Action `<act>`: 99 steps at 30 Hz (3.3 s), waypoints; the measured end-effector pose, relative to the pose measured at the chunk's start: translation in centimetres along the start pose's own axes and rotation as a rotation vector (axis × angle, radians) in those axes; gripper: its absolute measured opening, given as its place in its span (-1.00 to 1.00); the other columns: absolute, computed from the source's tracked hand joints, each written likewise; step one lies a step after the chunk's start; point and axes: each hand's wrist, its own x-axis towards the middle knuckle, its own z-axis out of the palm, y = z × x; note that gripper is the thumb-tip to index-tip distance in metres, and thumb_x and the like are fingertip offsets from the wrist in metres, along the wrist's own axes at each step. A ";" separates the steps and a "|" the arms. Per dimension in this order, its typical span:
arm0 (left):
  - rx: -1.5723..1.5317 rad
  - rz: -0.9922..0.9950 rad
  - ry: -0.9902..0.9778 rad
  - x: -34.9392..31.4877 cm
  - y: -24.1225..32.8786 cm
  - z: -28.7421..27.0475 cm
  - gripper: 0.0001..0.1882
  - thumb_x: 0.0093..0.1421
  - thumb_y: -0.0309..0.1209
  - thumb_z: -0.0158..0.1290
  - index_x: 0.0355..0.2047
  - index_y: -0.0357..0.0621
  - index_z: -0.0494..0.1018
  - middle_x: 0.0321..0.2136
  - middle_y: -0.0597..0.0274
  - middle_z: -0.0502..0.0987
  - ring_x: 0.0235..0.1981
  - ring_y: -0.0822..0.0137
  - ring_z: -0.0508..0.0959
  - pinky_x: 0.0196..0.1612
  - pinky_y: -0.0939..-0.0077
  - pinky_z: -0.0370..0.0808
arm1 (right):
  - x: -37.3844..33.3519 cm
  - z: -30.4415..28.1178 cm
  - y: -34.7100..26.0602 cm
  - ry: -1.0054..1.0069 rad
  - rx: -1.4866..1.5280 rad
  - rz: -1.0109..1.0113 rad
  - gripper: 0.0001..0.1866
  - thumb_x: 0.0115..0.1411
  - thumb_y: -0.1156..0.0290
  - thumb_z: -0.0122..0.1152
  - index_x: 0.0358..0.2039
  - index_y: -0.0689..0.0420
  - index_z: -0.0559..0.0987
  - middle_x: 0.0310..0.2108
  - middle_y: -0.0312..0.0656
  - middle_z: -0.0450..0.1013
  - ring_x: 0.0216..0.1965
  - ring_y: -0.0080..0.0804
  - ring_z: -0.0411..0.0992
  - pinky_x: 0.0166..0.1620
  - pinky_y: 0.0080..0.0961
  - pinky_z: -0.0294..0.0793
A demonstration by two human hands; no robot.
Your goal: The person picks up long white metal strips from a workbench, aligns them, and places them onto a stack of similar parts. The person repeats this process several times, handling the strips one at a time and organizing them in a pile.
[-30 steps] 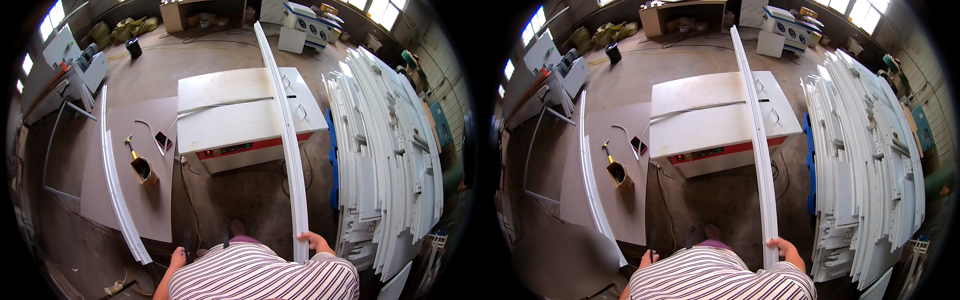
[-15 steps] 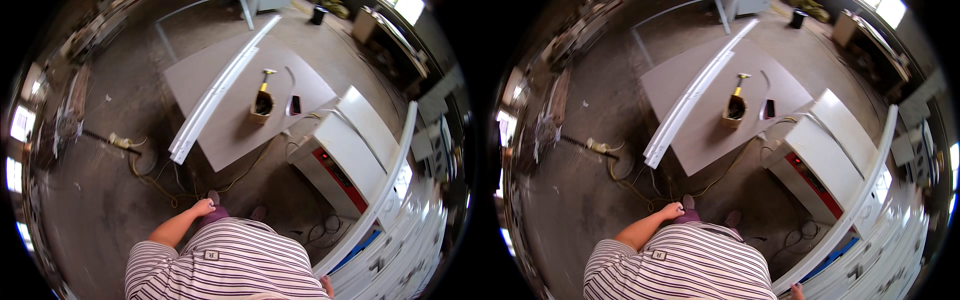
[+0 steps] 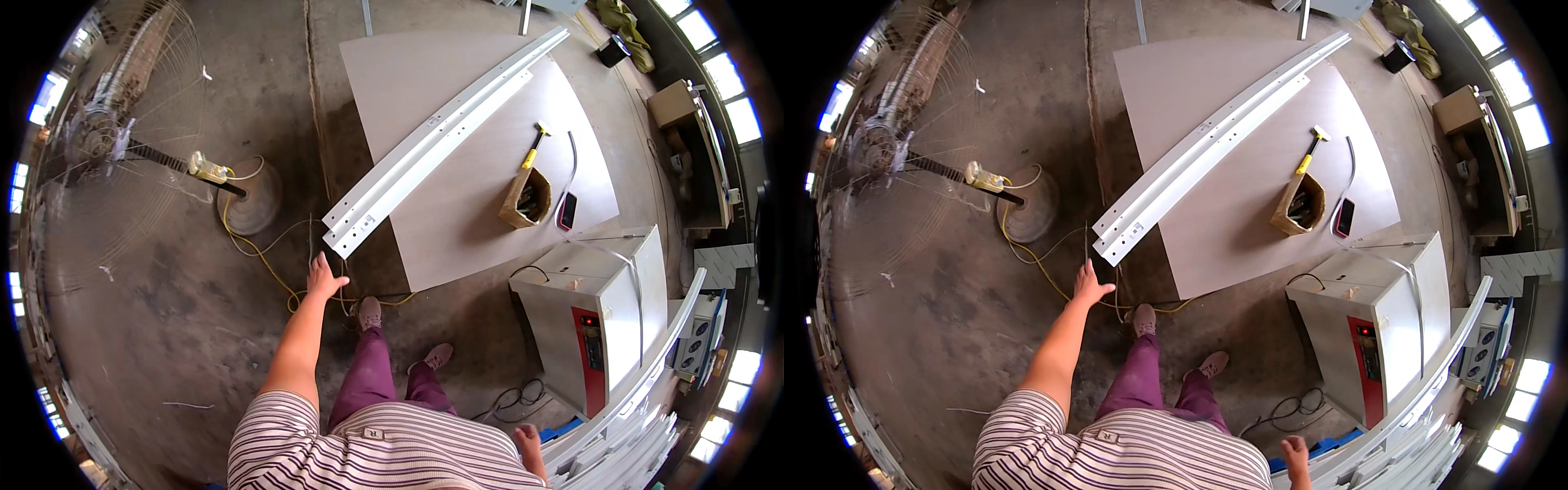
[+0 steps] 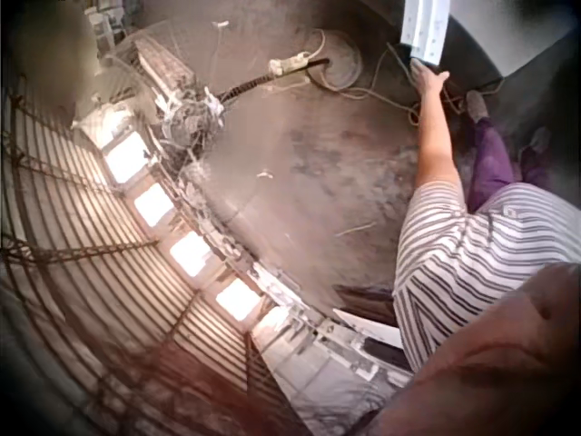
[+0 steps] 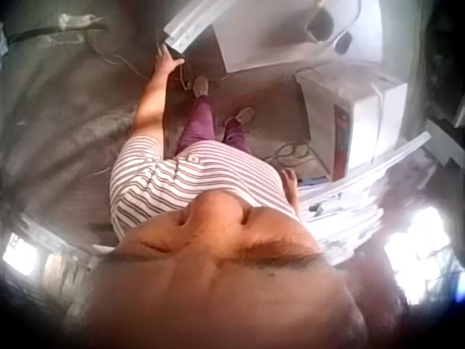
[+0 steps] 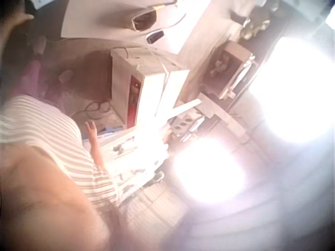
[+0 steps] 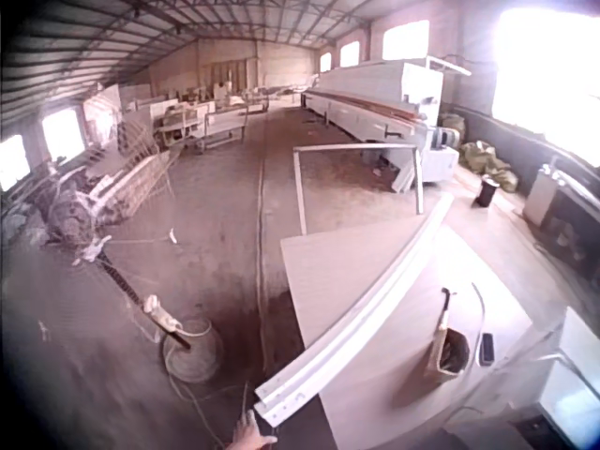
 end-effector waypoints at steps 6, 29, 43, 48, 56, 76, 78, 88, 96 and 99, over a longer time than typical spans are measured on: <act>0.204 0.093 0.062 12.0 2.2 -0.4 0.44 -0.29 0.01 0.43 0.36 -0.15 -0.37 0.39 -0.03 -0.24 0.41 0.06 -0.19 0.38 0.10 -0.12 | -3.4 7.7 -6.2 -0.227 -0.073 0.291 -0.74 0.17 0.43 0.25 -0.15 0.23 0.51 -0.35 -0.25 0.52 -0.25 -0.52 0.45 -0.12 -0.56 0.44; -0.026 0.333 -0.504 0.7 9.8 0.1 -0.18 -0.17 -0.08 0.34 -0.02 -0.40 0.31 -0.19 -0.11 0.54 -0.17 0.09 0.57 -0.11 0.27 0.50 | -3.4 15.1 -13.0 -0.159 -0.101 0.022 -0.68 0.20 0.25 0.22 -0.17 0.24 0.49 -0.32 -0.27 0.50 -0.27 -0.64 0.41 -0.18 -0.61 0.43; -0.766 0.266 -1.431 -38.0 29.3 14.0 -0.53 0.22 -0.15 0.13 0.00 -0.19 0.37 -0.24 0.34 0.46 -0.25 0.50 0.41 -0.17 0.54 0.41 | 1.3 4.0 -20.5 -0.387 0.166 -0.321 -0.05 -0.08 0.31 0.43 0.23 0.21 0.05 -0.08 -0.07 0.33 0.04 -0.27 0.34 0.07 -0.29 0.37; -0.256 0.336 -1.922 -41.6 32.1 17.0 -0.35 0.18 0.08 0.05 0.03 -0.22 0.33 -0.09 0.25 0.41 -0.08 0.42 0.39 -0.01 0.50 0.36 | 0.3 -5.5 -10.9 -0.171 0.132 -0.448 -0.23 -0.18 0.40 0.33 0.12 0.20 0.32 -0.11 -0.15 0.41 -0.10 -0.38 0.40 0.02 -0.40 0.39; -0.973 -0.131 -1.921 -28.5 41.7 20.2 0.13 -0.12 0.56 -0.26 0.16 -0.20 0.14 0.16 -0.15 0.25 0.07 -0.12 0.41 0.12 -0.25 0.27 | -15.8 -11.3 0.2 0.080 -0.061 -0.243 -0.20 -0.25 0.22 0.45 0.06 0.15 0.38 -0.19 0.02 0.52 -0.12 -0.17 0.52 -0.05 -0.35 0.48; -1.160 -0.397 -1.559 -33.3 53.1 26.2 -0.11 -0.02 0.48 -0.17 -0.24 -0.20 0.46 -0.45 0.19 0.54 -0.40 0.12 0.53 -0.10 0.18 0.51 | -27.8 -3.7 -6.7 0.383 0.072 0.037 -0.34 0.06 0.48 0.19 0.23 0.07 0.31 -0.06 0.08 0.47 0.02 -0.18 0.42 0.09 -0.26 0.35; -1.058 -0.407 -1.451 -34.4 53.5 24.6 -0.22 0.06 0.44 -0.26 -0.43 -0.09 0.47 -0.57 0.26 0.48 -0.50 0.22 0.48 -0.21 0.21 0.51 | -27.9 -4.1 -8.8 0.265 0.114 0.284 -0.40 0.13 0.33 0.19 0.20 0.08 0.33 0.02 0.08 0.42 0.13 -0.17 0.34 0.15 -0.29 0.28; -0.990 -0.560 -1.709 -34.7 48.8 26.3 -0.73 0.17 -0.17 -0.06 -0.56 -0.05 0.34 -0.67 0.29 0.36 -0.55 0.28 0.40 -0.30 0.33 0.46 | -30.4 3.2 -1.3 0.618 -0.402 0.164 -0.53 -0.22 0.08 0.37 -0.28 -0.04 0.49 -0.48 -0.19 0.49 -0.43 -0.14 0.52 -0.42 -0.15 0.48; -0.897 -0.535 -1.664 -38.9 45.6 23.9 -0.80 0.16 -0.31 -0.11 -0.58 -0.06 0.32 -0.66 0.28 0.35 -0.54 0.26 0.40 -0.25 0.30 0.45 | -29.8 10.3 9.8 0.709 -0.304 0.110 -0.55 -0.21 0.10 0.34 -0.27 -0.02 0.52 -0.39 -0.18 0.52 -0.34 -0.13 0.53 -0.31 -0.14 0.53; -0.842 -0.464 -1.674 -41.6 45.7 25.0 -0.72 0.19 -0.18 -0.11 -0.56 -0.07 0.32 -0.66 0.26 0.34 -0.55 0.23 0.37 -0.27 0.30 0.45 | -29.6 15.1 12.2 0.487 0.379 0.348 -0.40 0.15 0.21 0.17 0.21 0.04 0.33 0.06 0.08 0.40 0.10 -0.08 0.34 0.15 -0.30 0.26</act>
